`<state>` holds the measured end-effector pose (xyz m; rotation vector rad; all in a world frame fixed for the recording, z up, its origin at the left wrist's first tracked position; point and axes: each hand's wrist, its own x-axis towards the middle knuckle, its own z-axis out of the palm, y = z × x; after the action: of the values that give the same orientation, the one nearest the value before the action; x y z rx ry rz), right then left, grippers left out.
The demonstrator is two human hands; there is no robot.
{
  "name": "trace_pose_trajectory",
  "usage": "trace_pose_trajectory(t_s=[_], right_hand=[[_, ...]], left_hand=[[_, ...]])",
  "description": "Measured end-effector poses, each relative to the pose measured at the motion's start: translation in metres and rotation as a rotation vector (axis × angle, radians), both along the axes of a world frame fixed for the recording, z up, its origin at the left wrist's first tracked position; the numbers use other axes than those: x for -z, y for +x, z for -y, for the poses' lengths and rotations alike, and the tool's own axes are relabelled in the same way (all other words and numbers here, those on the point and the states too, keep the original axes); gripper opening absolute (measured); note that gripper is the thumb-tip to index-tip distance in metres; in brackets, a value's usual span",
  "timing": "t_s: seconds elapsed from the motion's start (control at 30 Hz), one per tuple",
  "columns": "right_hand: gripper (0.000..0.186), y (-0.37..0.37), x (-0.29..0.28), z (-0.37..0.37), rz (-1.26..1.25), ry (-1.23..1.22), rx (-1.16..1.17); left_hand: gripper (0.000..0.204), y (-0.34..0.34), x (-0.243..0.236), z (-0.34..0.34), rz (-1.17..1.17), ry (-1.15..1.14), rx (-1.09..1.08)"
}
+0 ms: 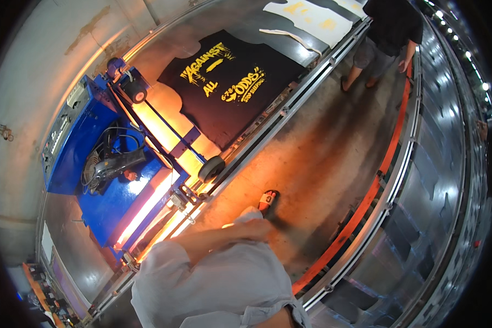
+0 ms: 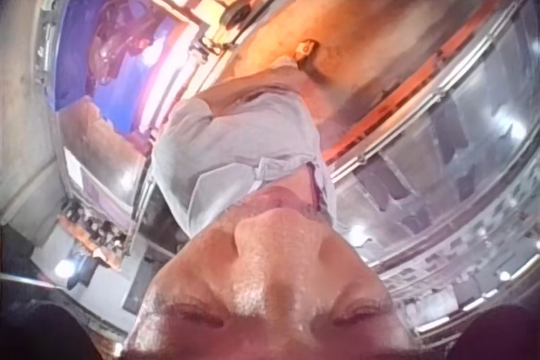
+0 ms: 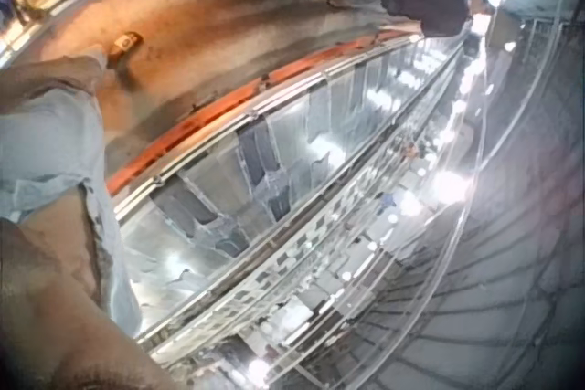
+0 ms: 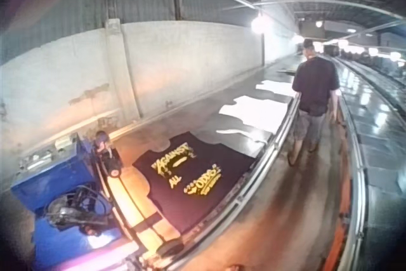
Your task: The person carries a purple screen-printing frame to a printing station, aligns it over a black t-shirt, and uses a squeegee to apply ink. The person then lifts the frame and moves the printed t-shirt to a conveyor dryer.
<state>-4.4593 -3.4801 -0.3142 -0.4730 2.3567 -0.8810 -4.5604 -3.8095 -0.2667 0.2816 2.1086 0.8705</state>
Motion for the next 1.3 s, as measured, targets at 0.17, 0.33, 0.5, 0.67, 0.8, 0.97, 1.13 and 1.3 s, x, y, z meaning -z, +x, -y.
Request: trace_pose_trajectory(t_s=[0.17,0.33,0.5,0.67,0.8,0.97,1.13,1.3], right_hand=[[0.054,-0.052,-0.007,-0.015,-0.001,0.017,-0.011],[0.053,-0.101,-0.012,-0.036,-0.010,0.052,0.024],[0.052,-0.154,-0.012,-0.061,0.003,0.090,0.029],[0.052,-0.234,0.002,-0.073,-0.030,0.055,-0.027],[0.051,-0.294,0.005,-0.107,-0.041,0.079,0.015],[0.051,-0.373,0.003,-0.140,-0.045,0.086,0.011],[0.050,-0.440,0.004,-0.149,-0.027,0.079,-0.014],[0.050,-0.500,0.010,-0.157,-0.024,0.071,-0.011]], left_hand=[[0.042,-0.104,0.034,-0.017,-0.284,-0.087,0.046],[0.035,-0.191,0.026,-0.017,-0.603,-0.008,-0.088],[0.034,-0.240,0.133,-0.032,-0.263,0.150,-0.411],[0.069,-0.153,0.288,0.032,0.173,-0.406,-0.421],[0.062,-0.124,0.269,0.046,0.309,-0.375,-0.712],[0.048,-0.155,0.236,0.030,0.374,-0.365,-0.856],[0.049,-0.251,0.258,-0.028,0.389,-0.328,-0.873],[0.041,-0.343,0.261,-0.041,0.251,-0.375,-0.493]])
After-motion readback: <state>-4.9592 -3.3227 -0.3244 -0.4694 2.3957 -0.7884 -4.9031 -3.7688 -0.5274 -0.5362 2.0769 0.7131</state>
